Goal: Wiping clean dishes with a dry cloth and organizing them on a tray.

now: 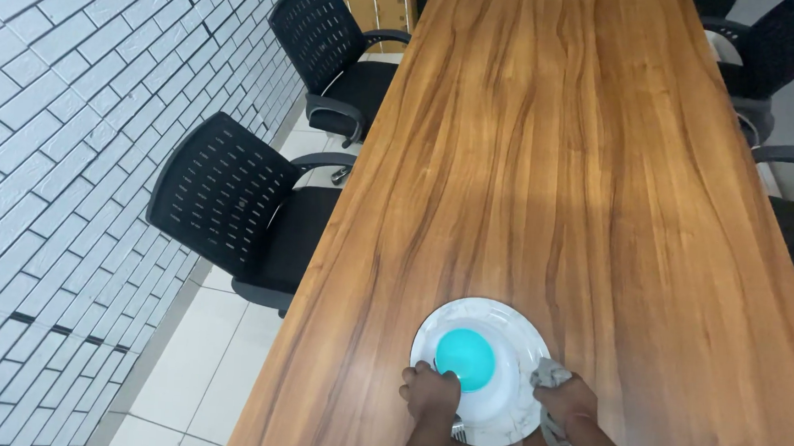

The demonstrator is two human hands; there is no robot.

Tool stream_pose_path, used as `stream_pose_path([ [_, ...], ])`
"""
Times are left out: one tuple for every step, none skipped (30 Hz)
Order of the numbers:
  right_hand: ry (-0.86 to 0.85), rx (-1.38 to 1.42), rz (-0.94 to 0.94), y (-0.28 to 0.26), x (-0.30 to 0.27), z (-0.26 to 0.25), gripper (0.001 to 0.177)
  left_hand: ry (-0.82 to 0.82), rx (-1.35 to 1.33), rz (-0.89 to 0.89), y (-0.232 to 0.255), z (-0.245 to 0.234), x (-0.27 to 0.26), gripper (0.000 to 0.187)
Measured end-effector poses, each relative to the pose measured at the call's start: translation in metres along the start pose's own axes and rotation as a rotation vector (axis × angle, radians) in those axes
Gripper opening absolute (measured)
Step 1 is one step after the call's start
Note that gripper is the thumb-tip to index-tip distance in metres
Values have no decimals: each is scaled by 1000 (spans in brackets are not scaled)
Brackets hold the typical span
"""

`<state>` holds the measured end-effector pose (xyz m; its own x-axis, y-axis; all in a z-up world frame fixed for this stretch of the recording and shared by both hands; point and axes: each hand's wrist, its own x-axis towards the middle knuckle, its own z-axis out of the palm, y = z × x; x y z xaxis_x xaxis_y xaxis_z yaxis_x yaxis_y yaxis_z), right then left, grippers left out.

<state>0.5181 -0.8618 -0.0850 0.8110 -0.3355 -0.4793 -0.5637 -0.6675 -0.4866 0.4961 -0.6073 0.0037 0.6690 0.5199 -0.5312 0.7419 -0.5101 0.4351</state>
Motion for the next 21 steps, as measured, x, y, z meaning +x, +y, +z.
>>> stream_pose_path([
  [3, 1, -3, 6, 5, 3, 58, 3, -2, 3, 3, -6, -5, 56],
  [-9, 82, 4, 12, 9, 5, 56, -15, -23, -34, 5, -13, -11, 55],
  [-24, 161, 12, 19, 13, 9, 54, -32, -44, -73, 6, -19, -17, 56],
  [-24, 161, 9, 19, 14, 3, 54, -31, -46, -74, -5, -3, 2, 56],
  [-62, 174, 49, 21, 14, 0, 54, -24, -39, -23, -18, 14, 21, 51],
  [-100, 187, 90, 23, 13, -4, 55, -16, -32, 26, -32, 31, 40, 48],
  [-96, 189, 87, 26, 18, -4, 55, -14, -35, 30, -35, 36, 45, 48],
  [-130, 253, 142, 29, 22, -4, 54, -32, -45, 19, -37, 41, 49, 47],
  [-163, 318, 200, 34, 25, -5, 53, -52, -54, 8, -41, 47, 52, 46],
  [-158, 319, 200, 33, 21, -7, 53, -54, -56, 13, -35, 42, 45, 46],
  [-134, 302, 151, 33, 18, -8, 53, -73, -20, 22, -29, 38, 38, 46],
  [-110, 285, 103, 33, 16, -9, 53, -92, 17, 31, -22, 34, 31, 46],
  [-103, 288, 103, 30, 12, -10, 53, -93, 16, 38, -18, 31, 24, 46],
  [-89, 254, 44, 28, 9, -12, 51, -101, 8, 29, -14, 28, 16, 51],
  [-75, 220, -14, 26, 6, -14, 50, -109, 1, 19, -9, 26, 8, 58],
  [-69, 222, -13, 20, 2, -20, 50, -111, 1, 25, -8, 30, 9, 58],
  [-47, 212, -24, 15, -3, -23, 49, -103, -29, 6, -9, 34, 10, 60],
  [-24, 203, -35, 11, -8, -27, 48, -95, -58, -12, -10, 39, 11, 63],
  [-21, 205, -33, 11, -9, -29, 48, -97, -57, -8, -18, 57, 28, 63],
  [-31, 239, -48, 11, -10, -32, 46, -93, -52, -18, -27, 74, 45, 54],
  [-38, 274, -62, 12, -10, -35, 44, -90, -46, -25, -33, 93, 63, 47],
])
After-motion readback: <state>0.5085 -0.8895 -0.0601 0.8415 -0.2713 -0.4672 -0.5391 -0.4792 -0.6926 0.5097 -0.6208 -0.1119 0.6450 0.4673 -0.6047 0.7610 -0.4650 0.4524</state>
